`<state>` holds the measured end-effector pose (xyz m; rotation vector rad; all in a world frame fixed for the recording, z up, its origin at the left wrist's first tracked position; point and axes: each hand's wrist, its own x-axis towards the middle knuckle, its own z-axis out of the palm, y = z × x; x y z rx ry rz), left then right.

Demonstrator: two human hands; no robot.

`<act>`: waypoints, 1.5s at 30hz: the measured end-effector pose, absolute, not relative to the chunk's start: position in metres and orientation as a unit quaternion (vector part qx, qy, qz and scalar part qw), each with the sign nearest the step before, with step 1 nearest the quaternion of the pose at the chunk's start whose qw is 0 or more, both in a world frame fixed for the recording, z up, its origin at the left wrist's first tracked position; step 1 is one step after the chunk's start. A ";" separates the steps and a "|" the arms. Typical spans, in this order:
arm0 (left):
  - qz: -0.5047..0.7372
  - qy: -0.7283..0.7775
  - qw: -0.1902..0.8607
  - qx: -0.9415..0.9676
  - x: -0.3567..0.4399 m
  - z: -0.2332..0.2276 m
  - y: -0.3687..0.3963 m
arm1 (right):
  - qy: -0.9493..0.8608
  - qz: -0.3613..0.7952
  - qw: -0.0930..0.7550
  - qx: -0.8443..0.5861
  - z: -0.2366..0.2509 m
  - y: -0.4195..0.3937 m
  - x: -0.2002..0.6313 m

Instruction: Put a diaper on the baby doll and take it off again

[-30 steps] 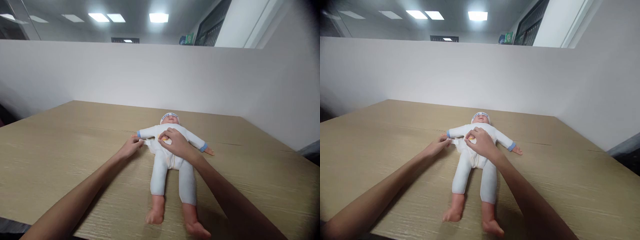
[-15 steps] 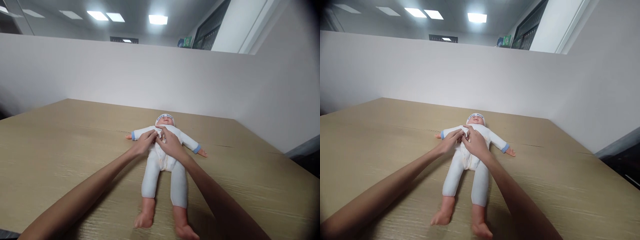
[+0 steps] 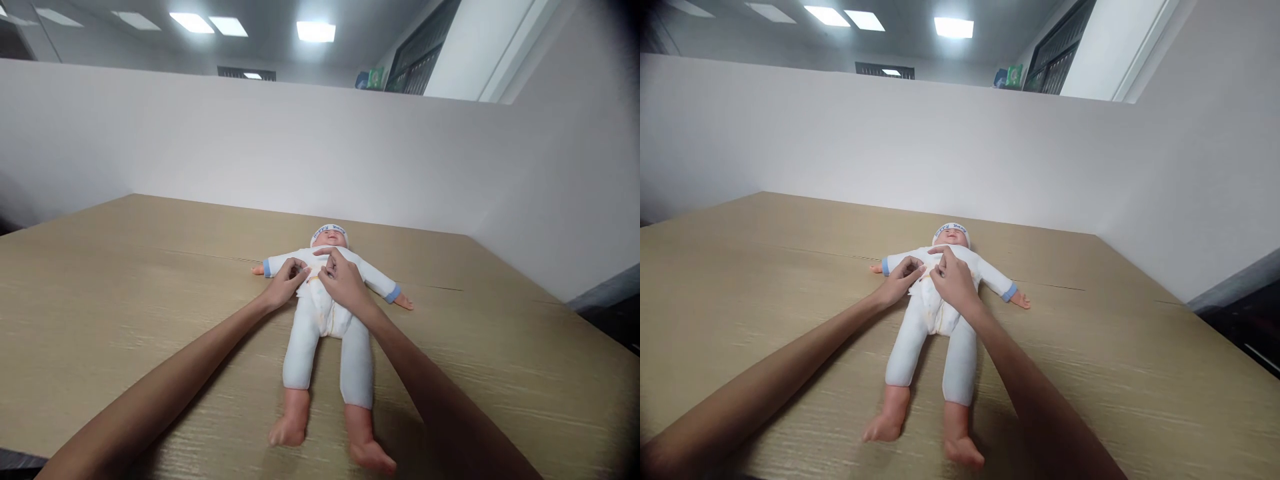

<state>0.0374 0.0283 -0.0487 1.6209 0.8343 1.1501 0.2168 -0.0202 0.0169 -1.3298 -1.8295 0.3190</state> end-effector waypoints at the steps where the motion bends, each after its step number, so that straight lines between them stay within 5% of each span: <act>1: 0.479 0.352 0.461 0.659 0.038 -0.048 0.027 | -0.729 0.125 0.421 -0.526 0.018 -0.020 0.217; 8: 0.552 0.389 0.304 0.672 0.028 -0.019 -0.034 | -0.718 0.079 0.485 -0.494 0.038 -0.064 0.220; 15: 0.307 0.281 0.216 0.883 0.007 -0.006 -0.100 | -0.775 0.184 0.357 -0.488 0.014 -0.160 0.244; 30: 0.343 0.391 0.248 0.817 0.032 -0.028 -0.085 | -0.753 0.014 0.290 -0.590 -0.015 -0.152 0.242; 45: 0.375 0.359 0.239 0.820 0.026 -0.037 -0.083 | -0.753 0.077 0.338 -0.559 -0.022 -0.160 0.241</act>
